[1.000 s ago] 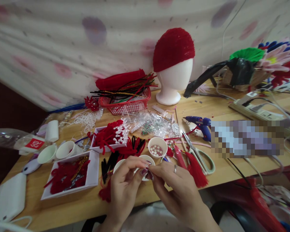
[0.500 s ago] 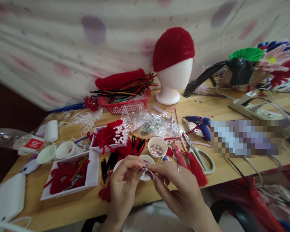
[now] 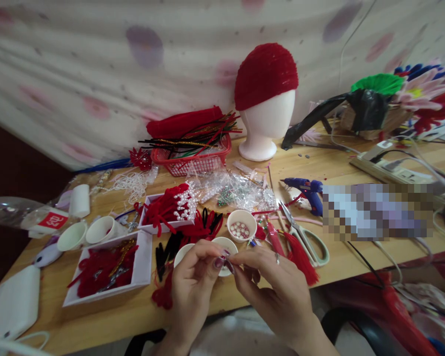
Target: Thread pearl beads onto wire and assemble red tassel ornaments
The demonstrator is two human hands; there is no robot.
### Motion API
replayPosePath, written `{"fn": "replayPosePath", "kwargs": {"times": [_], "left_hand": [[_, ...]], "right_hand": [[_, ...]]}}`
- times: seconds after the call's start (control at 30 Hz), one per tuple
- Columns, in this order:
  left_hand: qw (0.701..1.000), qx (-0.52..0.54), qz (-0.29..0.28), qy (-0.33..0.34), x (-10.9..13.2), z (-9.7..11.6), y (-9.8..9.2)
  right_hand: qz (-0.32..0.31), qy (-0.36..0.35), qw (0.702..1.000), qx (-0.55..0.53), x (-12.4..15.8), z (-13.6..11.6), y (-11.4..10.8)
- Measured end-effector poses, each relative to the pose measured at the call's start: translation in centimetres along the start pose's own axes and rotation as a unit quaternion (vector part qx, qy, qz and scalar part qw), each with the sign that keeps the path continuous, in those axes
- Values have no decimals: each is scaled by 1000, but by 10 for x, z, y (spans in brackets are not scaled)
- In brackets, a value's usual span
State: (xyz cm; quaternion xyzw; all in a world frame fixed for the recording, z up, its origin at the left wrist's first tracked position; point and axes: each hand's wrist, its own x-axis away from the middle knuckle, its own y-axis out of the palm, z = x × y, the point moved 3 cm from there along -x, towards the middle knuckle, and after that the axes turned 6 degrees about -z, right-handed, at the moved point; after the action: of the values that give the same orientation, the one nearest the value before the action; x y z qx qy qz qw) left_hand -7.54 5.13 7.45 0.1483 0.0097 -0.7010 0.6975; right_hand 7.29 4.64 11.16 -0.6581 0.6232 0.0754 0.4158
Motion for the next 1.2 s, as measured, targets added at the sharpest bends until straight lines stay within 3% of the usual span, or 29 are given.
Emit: {"fn": "replayPosePath", "kwargs": {"times": [0.3,0.6,0.87,0.97,1.03,1.1,1.2], "left_hand": [[995,-80,33,50,1,5,1],[995,-85,7,48,0,6,1],[998,22,23,-58,0,-10,-2],[988,93,24,-123,-1,-18,-7],[979,132,24,-157,-3,-20,-7],[970,163,33,-176,-4,-19,-5],[960,190,59,-199,-4,-16,0]], "right_hand": [[-4,8,1000,-12,3,1,0],[-13,11,1000,-14,5,5,-1],[-24,16,999,-32,9,9,-8],[20,94,994,45,13,36,-32],[39,215,963,158,17,65,-49],[-18,376,883,281,21,99,-58],[-52,443,831,332,21,131,-60]]}}
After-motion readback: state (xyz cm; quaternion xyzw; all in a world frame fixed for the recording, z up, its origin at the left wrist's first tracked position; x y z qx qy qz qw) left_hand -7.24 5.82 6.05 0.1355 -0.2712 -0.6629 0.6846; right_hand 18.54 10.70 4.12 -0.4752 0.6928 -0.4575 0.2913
